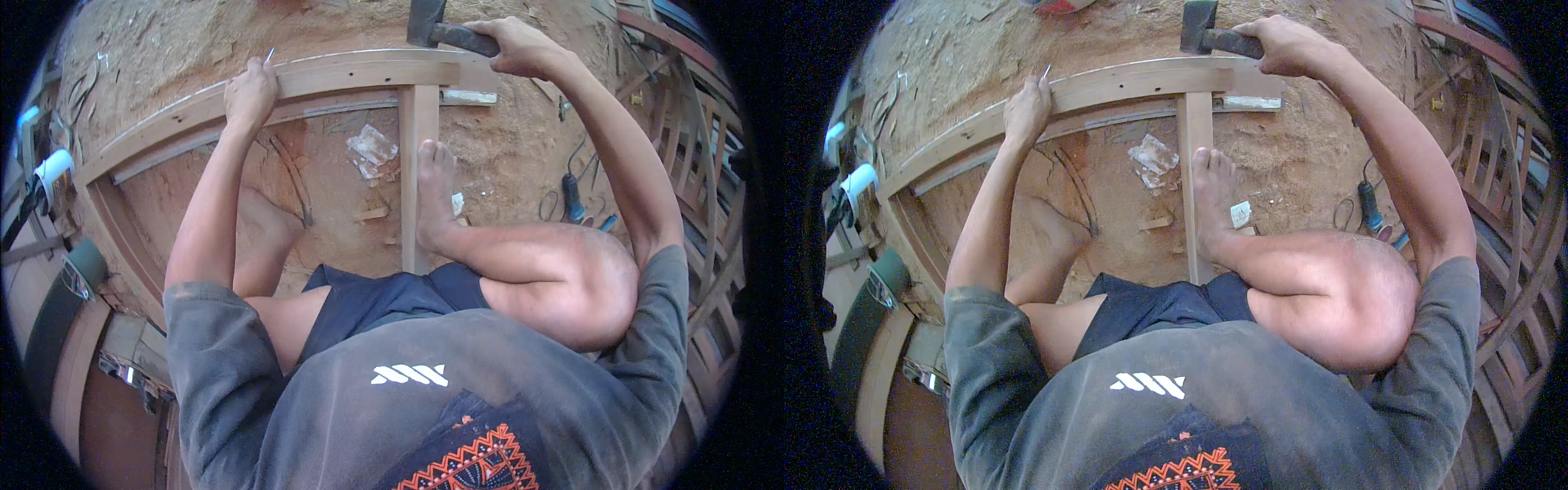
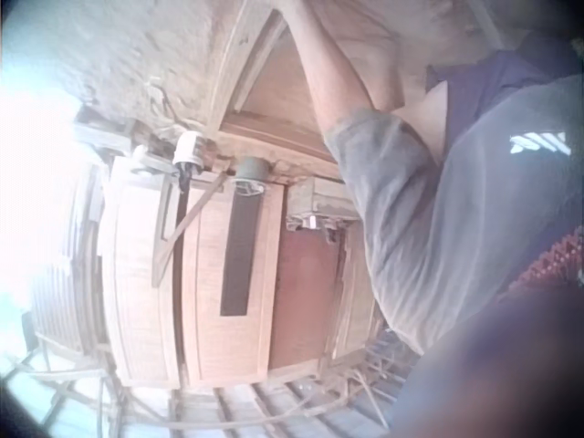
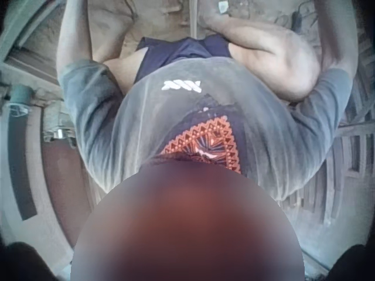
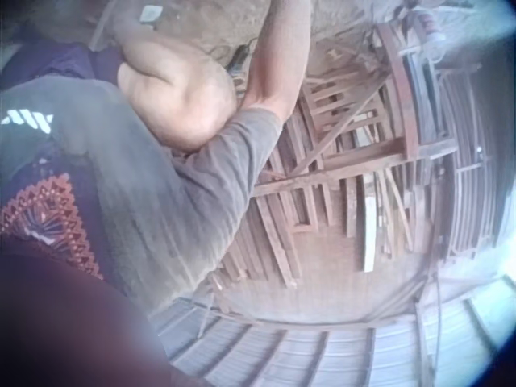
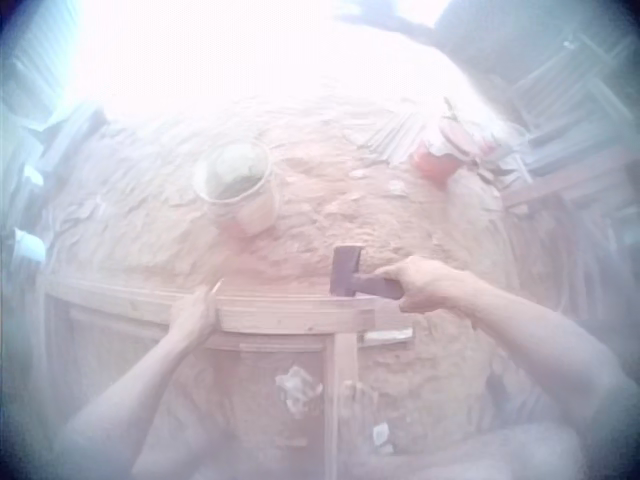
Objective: The person assembles a wooden frame by aligning curved and straight planks on the ground. They use a hammer to drive nails into pre-drilled holes, securing the pieces together. The person repeatedly adjusts the frame's position and hammers multiple nails to complete the assembly.
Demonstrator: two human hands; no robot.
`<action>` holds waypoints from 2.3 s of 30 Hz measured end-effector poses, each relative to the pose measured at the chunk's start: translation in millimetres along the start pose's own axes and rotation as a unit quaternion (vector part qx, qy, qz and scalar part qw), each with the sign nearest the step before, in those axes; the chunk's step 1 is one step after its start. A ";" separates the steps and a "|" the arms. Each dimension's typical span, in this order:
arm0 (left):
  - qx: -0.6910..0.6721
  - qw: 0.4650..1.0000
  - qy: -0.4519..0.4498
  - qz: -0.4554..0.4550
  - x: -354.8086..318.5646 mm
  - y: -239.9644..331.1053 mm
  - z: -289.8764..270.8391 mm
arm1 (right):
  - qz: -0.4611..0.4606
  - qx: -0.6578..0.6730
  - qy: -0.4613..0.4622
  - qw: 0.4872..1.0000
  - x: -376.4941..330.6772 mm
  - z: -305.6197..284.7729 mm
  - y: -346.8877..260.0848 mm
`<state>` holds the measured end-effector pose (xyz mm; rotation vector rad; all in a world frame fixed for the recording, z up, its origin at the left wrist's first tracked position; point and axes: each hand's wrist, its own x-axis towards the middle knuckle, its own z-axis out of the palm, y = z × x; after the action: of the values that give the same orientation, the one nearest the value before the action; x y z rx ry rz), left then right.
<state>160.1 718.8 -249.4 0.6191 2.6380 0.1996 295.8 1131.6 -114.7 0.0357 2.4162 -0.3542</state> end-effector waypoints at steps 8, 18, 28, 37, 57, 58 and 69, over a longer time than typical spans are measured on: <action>0.001 0.999 0.015 0.030 1.4 -8.3 3.6 | 0.046 0.140 0.039 0.988 -20.2 24.5 16.4; 0.013 0.999 0.011 0.034 1.4 -8.3 2.4 | 0.125 0.196 0.122 0.965 -56.1 47.3 51.2; 0.057 0.998 0.003 0.040 -10.5 -14.8 30.0 | 0.071 0.312 0.085 0.944 -38.9 71.5 51.4; -0.078 0.985 0.145 0.044 -19.1 10.0 7.9 | 0.262 0.337 -0.007 0.904 -15.5 117.2 84.2; -0.232 0.968 -0.033 0.091 -4.8 -24.5 4.9 | 0.456 0.484 0.135 0.735 -333.2 316.5 -198.2; -0.246 0.964 -0.052 0.083 -3.5 -24.9 6.2 | 0.506 0.474 0.057 0.718 -335.4 316.5 -236.4; -0.197 0.976 -0.080 0.041 -11.8 -11.0 -5.5 | 0.339 0.213 0.209 0.892 -148.5 190.2 -243.5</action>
<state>163.0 703.4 -242.6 0.5798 2.3279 0.6510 500.9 857.4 -98.7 1.2282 2.4861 -0.5747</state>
